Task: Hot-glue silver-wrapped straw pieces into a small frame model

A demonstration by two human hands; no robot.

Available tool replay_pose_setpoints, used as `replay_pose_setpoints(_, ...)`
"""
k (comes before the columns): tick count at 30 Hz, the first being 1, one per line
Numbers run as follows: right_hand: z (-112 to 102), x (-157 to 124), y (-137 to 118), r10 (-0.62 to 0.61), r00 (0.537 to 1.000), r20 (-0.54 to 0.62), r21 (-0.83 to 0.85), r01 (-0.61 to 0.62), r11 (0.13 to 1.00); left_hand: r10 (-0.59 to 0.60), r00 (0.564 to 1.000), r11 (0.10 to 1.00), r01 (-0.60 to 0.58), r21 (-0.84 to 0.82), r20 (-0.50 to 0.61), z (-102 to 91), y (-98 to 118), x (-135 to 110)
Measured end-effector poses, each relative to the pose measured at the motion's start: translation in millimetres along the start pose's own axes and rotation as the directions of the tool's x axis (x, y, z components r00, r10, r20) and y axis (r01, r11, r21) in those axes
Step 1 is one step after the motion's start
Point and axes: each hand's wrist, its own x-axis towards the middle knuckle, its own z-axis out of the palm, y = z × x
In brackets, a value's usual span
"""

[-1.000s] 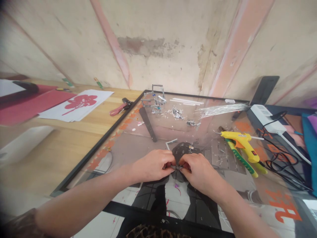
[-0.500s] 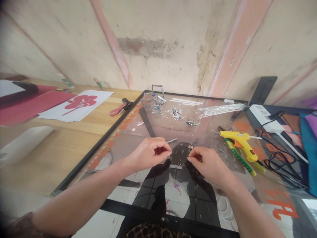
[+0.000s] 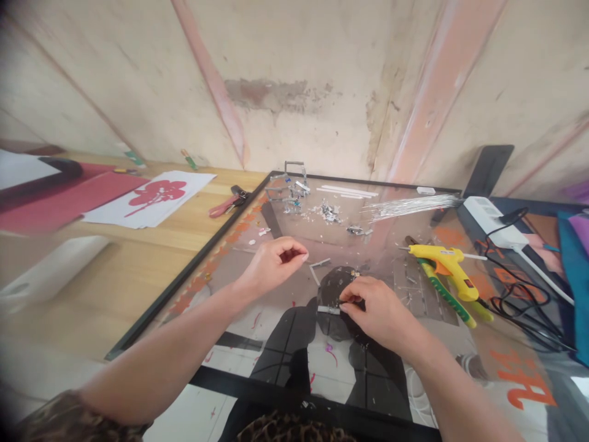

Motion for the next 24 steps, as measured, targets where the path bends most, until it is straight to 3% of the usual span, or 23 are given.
replay_pose_setpoints(10, 24, -3, -3, -0.144, 0.99, -0.012, -0.209, 0.138, 0.968, 0.053, 0.998, 0.999, -0.054, 0.005, 0.042, 2.4, 3, -2)
replay_pose_setpoints(24, 29, -1, -10, -0.122, 0.993, -0.003, -0.24, 0.118, 0.964, 0.077, 0.994, 0.997, -0.078, 0.014, 0.077, 3.7, 4, -2)
